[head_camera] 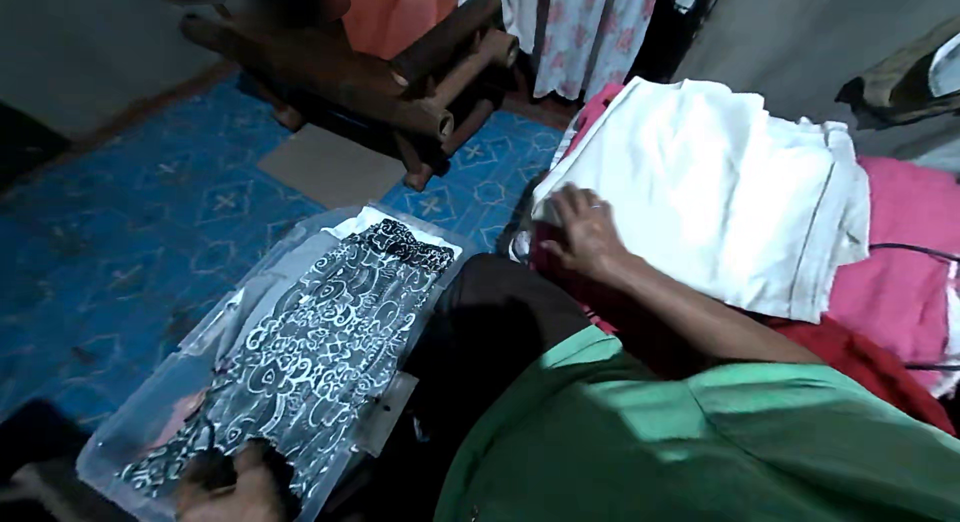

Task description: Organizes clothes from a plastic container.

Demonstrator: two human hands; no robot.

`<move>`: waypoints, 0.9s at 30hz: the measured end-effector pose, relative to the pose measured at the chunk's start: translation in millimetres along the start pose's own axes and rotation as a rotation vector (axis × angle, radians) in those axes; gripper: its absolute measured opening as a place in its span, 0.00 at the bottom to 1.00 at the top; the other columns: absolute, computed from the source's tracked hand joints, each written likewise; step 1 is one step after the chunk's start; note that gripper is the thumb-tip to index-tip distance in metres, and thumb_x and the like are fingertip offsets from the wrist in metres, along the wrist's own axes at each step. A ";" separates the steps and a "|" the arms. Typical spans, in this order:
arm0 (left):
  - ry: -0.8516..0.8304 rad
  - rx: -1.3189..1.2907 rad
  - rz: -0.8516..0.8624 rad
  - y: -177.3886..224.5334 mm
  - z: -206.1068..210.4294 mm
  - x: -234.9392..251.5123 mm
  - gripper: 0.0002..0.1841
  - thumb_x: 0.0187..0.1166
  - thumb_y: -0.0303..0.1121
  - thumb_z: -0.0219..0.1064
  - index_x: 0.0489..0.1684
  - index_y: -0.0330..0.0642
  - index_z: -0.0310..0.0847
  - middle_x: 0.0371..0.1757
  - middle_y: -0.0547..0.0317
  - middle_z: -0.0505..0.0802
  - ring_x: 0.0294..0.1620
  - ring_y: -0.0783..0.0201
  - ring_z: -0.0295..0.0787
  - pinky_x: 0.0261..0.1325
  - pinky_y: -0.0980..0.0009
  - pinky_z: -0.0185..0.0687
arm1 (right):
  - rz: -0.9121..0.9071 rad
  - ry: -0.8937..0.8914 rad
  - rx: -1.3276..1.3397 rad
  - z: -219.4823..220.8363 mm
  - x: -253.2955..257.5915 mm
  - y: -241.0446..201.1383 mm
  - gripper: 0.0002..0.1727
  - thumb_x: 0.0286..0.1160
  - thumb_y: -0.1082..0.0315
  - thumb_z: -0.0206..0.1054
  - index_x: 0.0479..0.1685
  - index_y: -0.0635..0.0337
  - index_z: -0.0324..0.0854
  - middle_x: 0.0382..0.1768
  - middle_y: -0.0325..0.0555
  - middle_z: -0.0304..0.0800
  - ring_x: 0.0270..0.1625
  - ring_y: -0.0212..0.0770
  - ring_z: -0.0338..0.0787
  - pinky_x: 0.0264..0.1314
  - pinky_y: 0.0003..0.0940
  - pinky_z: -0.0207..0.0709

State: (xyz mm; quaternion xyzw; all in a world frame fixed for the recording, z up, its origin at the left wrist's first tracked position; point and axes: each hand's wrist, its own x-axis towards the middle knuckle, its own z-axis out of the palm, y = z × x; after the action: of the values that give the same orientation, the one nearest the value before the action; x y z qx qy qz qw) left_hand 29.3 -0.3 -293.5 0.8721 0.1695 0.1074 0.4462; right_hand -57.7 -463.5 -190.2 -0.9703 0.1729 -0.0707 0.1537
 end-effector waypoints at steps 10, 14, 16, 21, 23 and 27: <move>0.154 -0.104 0.085 19.0 -3.3 -7.1 0.27 0.84 0.27 0.61 0.79 0.17 0.64 0.68 0.24 0.83 0.64 0.52 0.84 0.69 0.65 0.78 | 0.180 -0.022 -0.094 -18.1 1.2 36.9 0.20 0.80 0.69 0.68 0.68 0.67 0.83 0.69 0.77 0.76 0.62 0.78 0.84 0.53 0.73 0.80; 0.162 -0.313 0.106 24.9 -4.0 -8.2 0.25 0.82 0.23 0.61 0.73 0.15 0.65 0.48 0.41 0.86 0.39 0.73 0.82 0.45 0.76 0.82 | 0.096 0.034 0.058 -39.3 16.8 44.8 0.15 0.86 0.70 0.63 0.53 0.79 0.83 0.47 0.79 0.86 0.48 0.79 0.87 0.52 0.78 0.74; 0.119 -0.446 0.075 31.4 -3.0 -8.4 0.23 0.81 0.20 0.59 0.73 0.15 0.64 0.44 0.48 0.88 0.35 0.75 0.86 0.43 0.76 0.86 | 0.088 0.100 0.194 -50.8 28.6 39.9 0.17 0.90 0.65 0.59 0.50 0.78 0.81 0.34 0.73 0.83 0.33 0.69 0.83 0.38 0.70 0.73; -0.089 -0.774 -0.133 40.0 4.2 -9.2 0.20 0.88 0.23 0.52 0.77 0.31 0.63 0.44 0.55 0.92 0.36 0.65 0.94 0.42 0.67 0.93 | -0.007 0.223 0.581 -65.4 66.3 -41.3 0.13 0.90 0.65 0.56 0.50 0.68 0.79 0.30 0.33 0.75 0.26 0.18 0.72 0.34 0.20 0.74; -0.193 -0.845 -0.194 40.1 3.8 -8.7 0.18 0.92 0.30 0.49 0.76 0.35 0.67 0.45 0.54 0.93 0.38 0.62 0.95 0.43 0.65 0.93 | -0.104 0.213 0.639 -55.5 78.9 -91.2 0.12 0.89 0.66 0.57 0.50 0.68 0.79 0.30 0.32 0.76 0.24 0.15 0.72 0.31 0.16 0.73; -0.389 -0.939 -0.211 34.5 0.1 -6.1 0.25 0.95 0.47 0.39 0.78 0.42 0.67 0.55 0.54 0.93 0.45 0.58 0.95 0.47 0.61 0.92 | -0.337 0.036 0.657 -6.4 70.5 -212.6 0.17 0.89 0.67 0.58 0.53 0.77 0.82 0.35 0.53 0.86 0.31 0.34 0.83 0.42 0.36 0.81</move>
State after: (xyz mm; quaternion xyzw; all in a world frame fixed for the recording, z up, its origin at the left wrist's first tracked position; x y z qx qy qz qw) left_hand 30.6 -21.5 -265.7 0.5601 0.1039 -0.0377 0.8210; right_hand 73.4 -300.6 -109.6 -0.8827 -0.0188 -0.1639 0.4400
